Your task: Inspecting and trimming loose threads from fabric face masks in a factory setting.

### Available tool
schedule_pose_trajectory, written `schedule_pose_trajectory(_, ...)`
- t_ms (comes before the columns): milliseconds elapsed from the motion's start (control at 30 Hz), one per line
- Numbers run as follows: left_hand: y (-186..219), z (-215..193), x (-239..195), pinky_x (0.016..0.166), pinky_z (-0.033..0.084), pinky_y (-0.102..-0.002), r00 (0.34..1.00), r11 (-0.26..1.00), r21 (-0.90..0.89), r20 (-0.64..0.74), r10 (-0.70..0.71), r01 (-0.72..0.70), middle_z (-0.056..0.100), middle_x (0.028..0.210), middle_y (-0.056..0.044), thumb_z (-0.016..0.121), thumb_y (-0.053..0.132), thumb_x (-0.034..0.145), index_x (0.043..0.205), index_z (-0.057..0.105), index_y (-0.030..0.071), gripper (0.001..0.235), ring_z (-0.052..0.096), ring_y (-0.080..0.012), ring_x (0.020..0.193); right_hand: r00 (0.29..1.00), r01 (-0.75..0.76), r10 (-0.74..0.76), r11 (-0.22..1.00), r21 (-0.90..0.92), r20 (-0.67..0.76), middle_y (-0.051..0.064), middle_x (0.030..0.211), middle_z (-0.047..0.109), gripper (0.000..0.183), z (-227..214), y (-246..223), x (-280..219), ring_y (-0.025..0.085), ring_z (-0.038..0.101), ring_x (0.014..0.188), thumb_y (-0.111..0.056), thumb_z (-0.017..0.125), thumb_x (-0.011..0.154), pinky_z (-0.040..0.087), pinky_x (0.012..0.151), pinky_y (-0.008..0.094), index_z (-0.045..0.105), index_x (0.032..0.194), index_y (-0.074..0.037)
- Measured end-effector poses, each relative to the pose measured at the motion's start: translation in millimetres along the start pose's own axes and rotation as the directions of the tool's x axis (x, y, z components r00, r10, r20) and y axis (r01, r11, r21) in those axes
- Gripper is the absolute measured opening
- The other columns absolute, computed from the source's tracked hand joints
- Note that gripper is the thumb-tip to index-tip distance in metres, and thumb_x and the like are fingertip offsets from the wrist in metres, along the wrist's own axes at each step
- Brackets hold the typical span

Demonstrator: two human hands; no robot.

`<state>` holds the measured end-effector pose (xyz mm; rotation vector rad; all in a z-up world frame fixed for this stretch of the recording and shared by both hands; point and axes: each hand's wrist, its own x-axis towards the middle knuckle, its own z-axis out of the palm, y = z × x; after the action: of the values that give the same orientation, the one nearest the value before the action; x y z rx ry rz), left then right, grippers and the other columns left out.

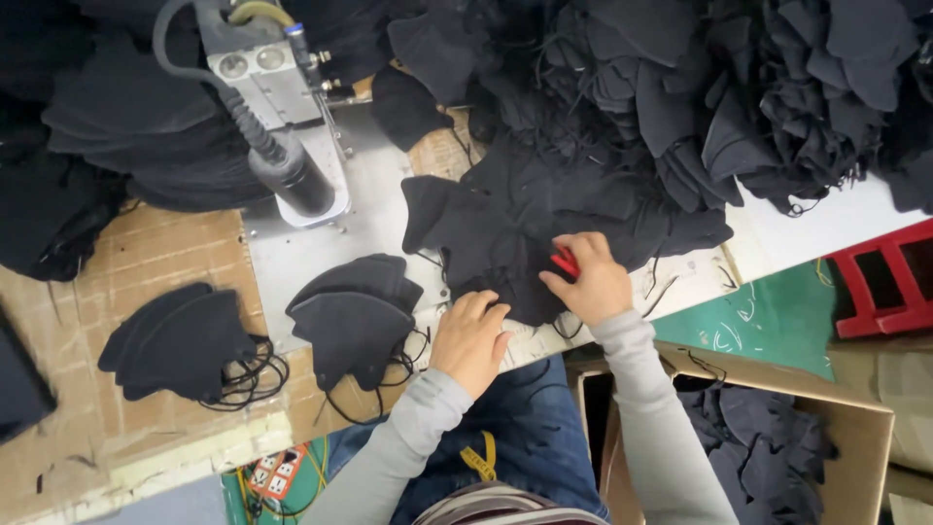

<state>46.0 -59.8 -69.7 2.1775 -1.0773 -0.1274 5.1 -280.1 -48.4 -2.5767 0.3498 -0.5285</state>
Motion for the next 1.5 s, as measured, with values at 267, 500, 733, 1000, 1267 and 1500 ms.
schedule_pose_trajectory(267,2,1,-1,0.100,0.043,-0.047,1.000,1.000,0.009,-0.009,0.002,-0.001,0.058,0.132,-0.013,0.074,0.017,0.083,0.116,0.069,0.004,0.036,0.051,-0.0352,0.127,0.998,-0.038,0.036,0.999,-0.024,-0.046,0.006,0.105,0.069,0.035,12,6,1,0.033,0.071,0.088,-0.027,0.082,0.082,0.056,0.073,0.042,0.070,0.110,-0.011)
schedule_pose_trajectory(500,5,1,-5,0.101,0.042,-0.048,1.000,1.000,0.012,-0.006,0.005,-0.005,0.057,0.134,-0.015,0.075,0.017,0.081,0.114,0.069,0.004,0.036,0.050,-0.0357,0.129,0.990,0.006,-0.013,0.999,-0.046,-0.137,0.009,0.104,0.074,0.021,37,20,-17,0.032,0.072,0.087,-0.013,0.076,0.085,0.056,0.073,0.041,0.072,0.105,-0.011)
schedule_pose_trajectory(733,14,-6,-1,0.095,0.045,-0.048,0.999,0.999,-0.014,-0.037,0.037,-0.038,0.062,0.127,-0.018,0.075,0.015,0.078,0.108,0.071,0.003,0.032,0.055,-0.0373,0.121,0.745,-0.287,0.667,0.319,0.903,0.001,-0.002,0.069,0.053,0.013,-6,60,-28,0.008,0.040,0.052,-0.001,0.076,0.093,0.027,0.048,0.028,0.071,0.105,-0.001)
schedule_pose_trajectory(1000,88,-37,5,0.071,0.054,-0.031,0.962,0.728,-0.663,-0.045,-0.271,0.174,0.072,0.090,-0.007,0.067,0.019,0.098,0.101,0.072,0.002,0.018,0.070,-0.0177,0.078,0.775,-0.211,0.609,-0.002,0.977,0.169,-0.001,0.059,0.049,0.019,-31,33,-49,0.007,0.037,0.043,0.008,0.073,0.085,0.028,0.044,0.026,0.070,0.101,-0.001)
schedule_pose_trajectory(1267,54,-16,20,0.064,0.050,-0.027,0.788,-0.381,-0.798,0.571,-0.231,0.467,0.071,0.089,-0.004,0.065,0.026,0.097,0.099,0.071,0.002,0.025,0.064,-0.0129,0.073,0.962,0.263,-0.227,0.916,0.301,-0.150,0.017,0.111,0.077,0.031,-58,-49,-86,0.016,0.069,0.073,0.011,0.067,0.076,0.053,0.065,0.025,0.068,0.104,-0.001)
schedule_pose_trajectory(1500,44,-39,18,0.046,0.033,-0.022,0.806,-0.198,-0.842,0.539,-0.244,0.502,0.058,0.066,0.003,0.072,0.026,0.094,0.090,0.071,0.005,0.022,0.045,-0.0046,0.051,0.931,-0.005,0.265,0.697,0.717,-0.251,0.012,0.111,0.073,0.015,-77,-31,-106,0.011,0.068,0.093,0.009,0.054,0.103,0.056,0.088,0.025,0.064,0.107,-0.001)
